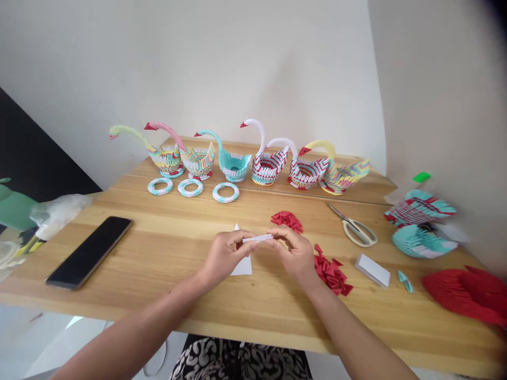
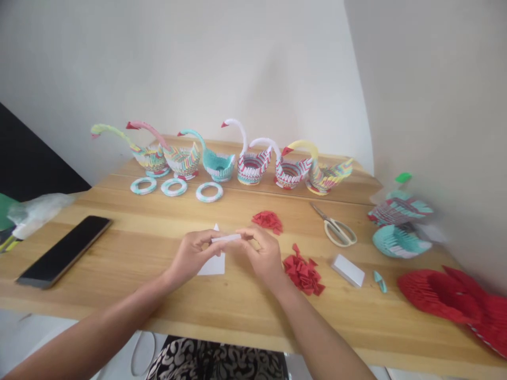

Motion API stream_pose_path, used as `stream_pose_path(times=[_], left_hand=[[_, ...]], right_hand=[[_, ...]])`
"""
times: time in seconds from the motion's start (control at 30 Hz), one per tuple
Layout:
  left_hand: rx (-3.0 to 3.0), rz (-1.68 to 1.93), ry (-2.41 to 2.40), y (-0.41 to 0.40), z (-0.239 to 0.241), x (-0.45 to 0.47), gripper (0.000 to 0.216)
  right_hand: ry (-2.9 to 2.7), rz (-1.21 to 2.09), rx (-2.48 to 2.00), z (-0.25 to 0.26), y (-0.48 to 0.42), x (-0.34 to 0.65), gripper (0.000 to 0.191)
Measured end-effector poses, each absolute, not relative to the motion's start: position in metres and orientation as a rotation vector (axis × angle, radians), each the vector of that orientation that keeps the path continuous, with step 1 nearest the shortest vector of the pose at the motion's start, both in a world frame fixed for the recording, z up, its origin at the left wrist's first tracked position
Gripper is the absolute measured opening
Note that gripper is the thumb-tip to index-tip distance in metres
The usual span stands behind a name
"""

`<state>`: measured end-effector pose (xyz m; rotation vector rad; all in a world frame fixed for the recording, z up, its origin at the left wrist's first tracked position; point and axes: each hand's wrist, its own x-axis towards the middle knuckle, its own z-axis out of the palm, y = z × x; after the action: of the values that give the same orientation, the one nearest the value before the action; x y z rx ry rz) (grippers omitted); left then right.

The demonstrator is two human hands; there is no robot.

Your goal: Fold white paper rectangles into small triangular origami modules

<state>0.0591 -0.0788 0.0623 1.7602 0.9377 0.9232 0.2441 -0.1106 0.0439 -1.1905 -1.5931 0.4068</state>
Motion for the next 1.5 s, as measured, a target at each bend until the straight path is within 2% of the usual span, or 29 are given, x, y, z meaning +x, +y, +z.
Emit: stream_pose_path(times=[0.97, 1.3, 1.5], left_hand=[[1.746, 0.912, 0.954, -0.078, 0.058, 0.059, 0.02], [1.889, 0.874, 1.008, -0.073, 0.053, 0.06, 0.026], [2.049, 0.851, 0.973, -0.068, 0.05, 0.056, 0.02]], right_hand=[[-1.581, 0.414, -1.228, 0.047, -0.11, 0.238, 0.01], [-1.596, 0.497, -1.27, 0.045, -0.109, 0.237, 0.011], [-1.736, 0.617, -1.291, 0.045, -0.105, 0.242, 0.008]])
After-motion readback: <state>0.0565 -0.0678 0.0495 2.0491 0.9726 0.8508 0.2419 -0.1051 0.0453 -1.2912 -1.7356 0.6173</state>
